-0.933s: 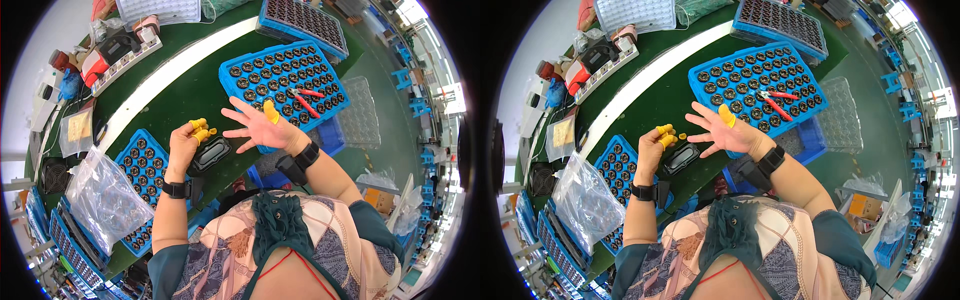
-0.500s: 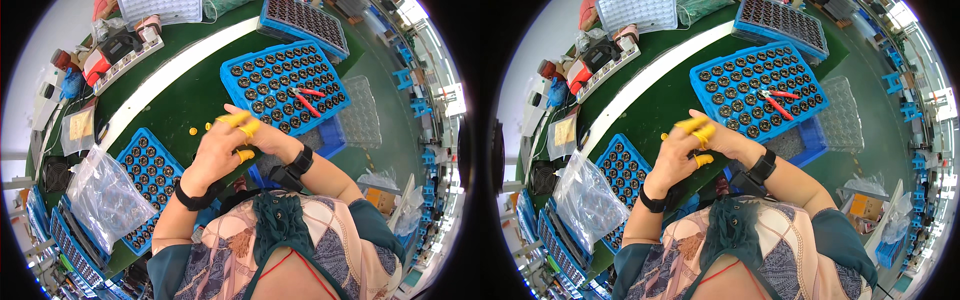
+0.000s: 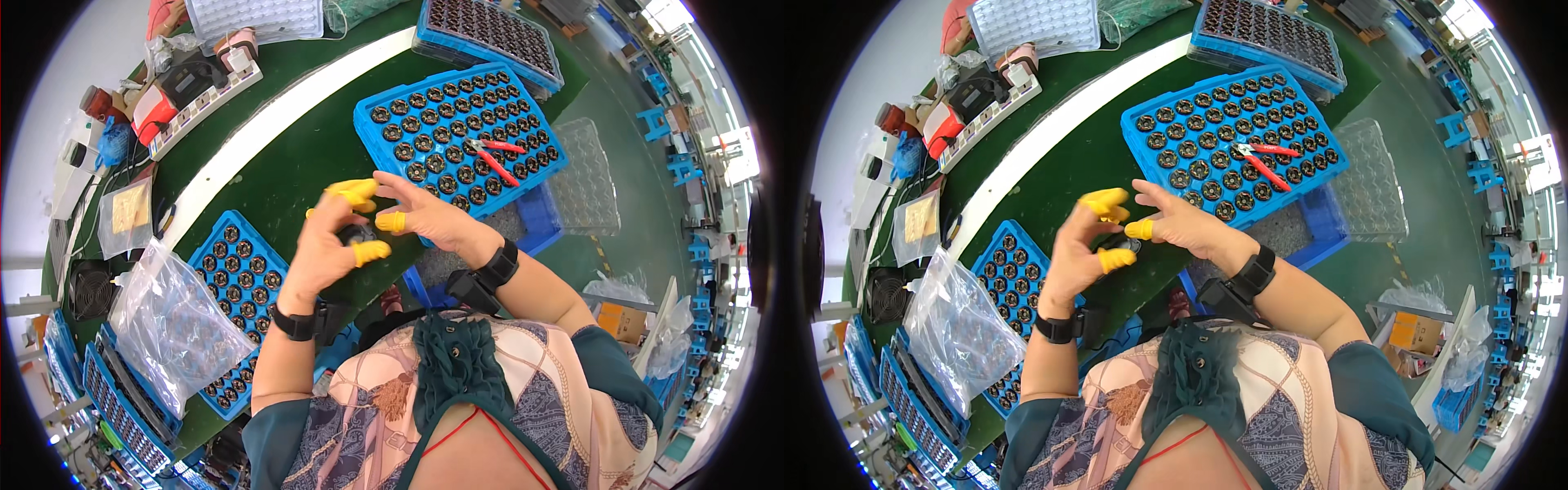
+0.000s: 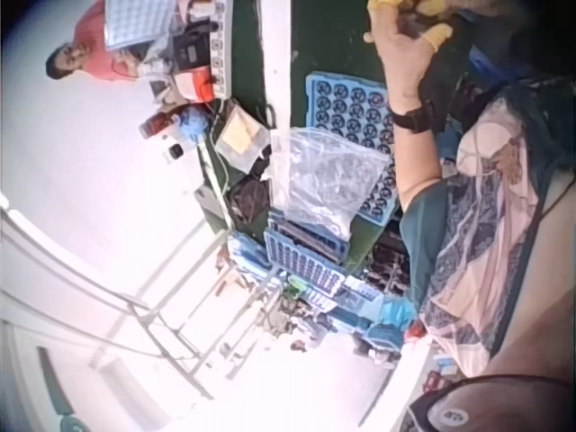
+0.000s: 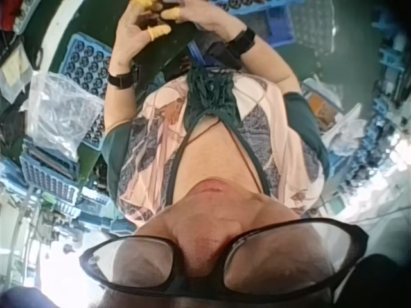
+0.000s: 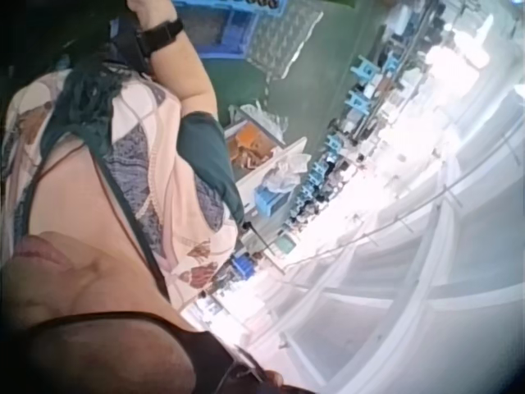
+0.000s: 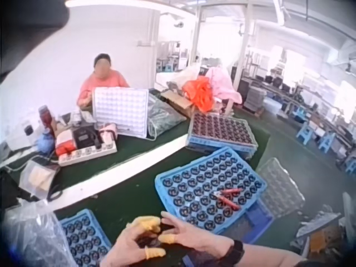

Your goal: Assembling and trimming electronic components using pliers and organizing them into trays and bags.

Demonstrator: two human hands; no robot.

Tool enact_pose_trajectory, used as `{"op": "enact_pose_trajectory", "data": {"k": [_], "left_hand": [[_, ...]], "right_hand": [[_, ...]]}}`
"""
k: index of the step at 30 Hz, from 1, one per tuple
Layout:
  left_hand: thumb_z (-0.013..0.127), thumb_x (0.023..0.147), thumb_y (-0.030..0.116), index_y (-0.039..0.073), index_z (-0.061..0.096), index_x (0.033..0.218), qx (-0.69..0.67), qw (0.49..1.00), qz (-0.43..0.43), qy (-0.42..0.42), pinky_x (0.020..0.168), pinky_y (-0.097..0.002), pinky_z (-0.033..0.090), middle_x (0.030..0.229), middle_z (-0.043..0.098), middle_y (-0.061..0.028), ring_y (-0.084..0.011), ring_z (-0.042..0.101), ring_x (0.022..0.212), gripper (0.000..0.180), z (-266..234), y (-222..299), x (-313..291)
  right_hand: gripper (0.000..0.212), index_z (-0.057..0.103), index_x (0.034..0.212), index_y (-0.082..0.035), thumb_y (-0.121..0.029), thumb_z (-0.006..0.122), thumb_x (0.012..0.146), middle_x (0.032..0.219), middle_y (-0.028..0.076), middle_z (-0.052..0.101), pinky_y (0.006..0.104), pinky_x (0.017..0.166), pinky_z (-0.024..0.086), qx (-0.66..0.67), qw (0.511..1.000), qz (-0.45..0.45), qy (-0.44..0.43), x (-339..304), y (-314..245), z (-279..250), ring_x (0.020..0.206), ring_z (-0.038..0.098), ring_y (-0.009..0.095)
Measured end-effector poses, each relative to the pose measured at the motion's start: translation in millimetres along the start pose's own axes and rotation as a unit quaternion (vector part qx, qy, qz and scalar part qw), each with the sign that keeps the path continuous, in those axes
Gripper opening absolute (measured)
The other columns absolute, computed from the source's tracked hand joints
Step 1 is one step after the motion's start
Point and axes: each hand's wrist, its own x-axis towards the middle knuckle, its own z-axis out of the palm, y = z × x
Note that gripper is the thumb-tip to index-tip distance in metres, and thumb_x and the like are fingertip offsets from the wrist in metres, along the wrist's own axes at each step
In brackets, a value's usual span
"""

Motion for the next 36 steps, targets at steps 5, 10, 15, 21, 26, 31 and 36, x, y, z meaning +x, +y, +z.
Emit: {"op": "enact_pose_trajectory", "data": {"k": [5,10,15,21,26,31,36], "left_hand": [[0.075,0.068,-0.002,0.002,0.065,0.106,0.076,0.993,0.062,-0.058,0.081,-0.0254,0.047,0.113,0.06,-0.0072,-0.0162,0.059,0.096,0.039,17,-8,0],[0.071,0.072,-0.007,0.002,0.069,0.097,0.005,0.997,-0.015,-0.07,0.076,-0.0239,0.049,0.099,0.066,-0.006,-0.0126,0.062,0.084,0.027,6,-25,-5],[0.072,0.07,-0.008,0.001,0.069,0.096,-0.098,0.992,-0.07,-0.047,0.075,-0.0251,0.051,0.095,0.065,-0.0066,-0.0139,0.062,0.085,0.028,4,-14,-6],[0.061,0.072,-0.012,-0.001,0.068,0.091,-0.138,0.987,-0.052,0.056,0.073,-0.0268,0.052,0.095,0.062,-0.0089,-0.017,0.062,0.081,0.024,-18,-25,-7],[0.067,0.072,-0.005,-0.002,0.055,0.12,-0.147,0.987,-0.05,-0.038,0.083,-0.0324,0.052,0.12,0.053,-0.01,-0.0228,0.058,0.102,0.05,-8,-16,-5],[0.063,0.079,-0.006,-0.002,0.061,0.111,-0.121,0.983,-0.127,-0.051,0.076,-0.0271,0.052,0.095,0.064,-0.008,-0.0167,0.063,0.084,0.032,3,-23,-10],[0.059,0.083,-0.006,-0.004,0.064,0.102,0.007,0.993,-0.09,0.079,0.073,-0.0242,0.051,0.095,0.065,-0.0078,-0.0152,0.064,0.081,0.019,-20,-42,1]], "right_hand": [[0.08,0.022,0.144,-0.006,-0.014,0.07,0.08,0.132,0.012,0.043,0.0306,0.099,0.037,0.07,0.997,-0.032,-0.014,0,4,12,0.119,0.045,0.02],[0.08,0.021,0.144,-0.007,-0.01,0.068,0.08,0.14,0.018,0.032,0.031,0.1,0.036,-0.054,0.998,0.031,0.007,-1,7,9,0.123,0.04,0.022],[0.078,0.021,0.145,-0.007,-0.006,0.064,0.08,0.141,0.016,0.031,0.0322,0.093,0.042,-0.003,0.999,0.05,-0.01,-5,1,10,0.121,0.043,0.023],[0.085,0.02,0.145,-0.009,-0.032,0.069,0.079,0.145,0.017,0.03,0.0346,0.084,0.047,-0.008,0.998,0.031,-0.05,-18,-10,-4,0.106,0.052,0.021],[0.082,0.023,0.144,-0.008,-0.029,0.069,0.08,0.144,0.017,0.031,0.0334,0.084,0.046,-0.036,0.999,0.012,-0.012,-8,8,-6,0.104,0.053,0.019],[0.075,0.029,0.142,-0.005,-0.024,0.067,0.08,0.141,0.016,0.037,0.0325,0.084,0.045,-0.01,1.0,0.005,0.005,-2,8,6,0.102,0.053,0.019],[0.072,0.03,0.141,-0.005,-0.027,0.065,0.082,0.142,0.017,0.035,0.0353,0.087,0.045,-0.004,0.999,0.027,0.023,-10,0,1,0.111,0.05,0.024]]}}
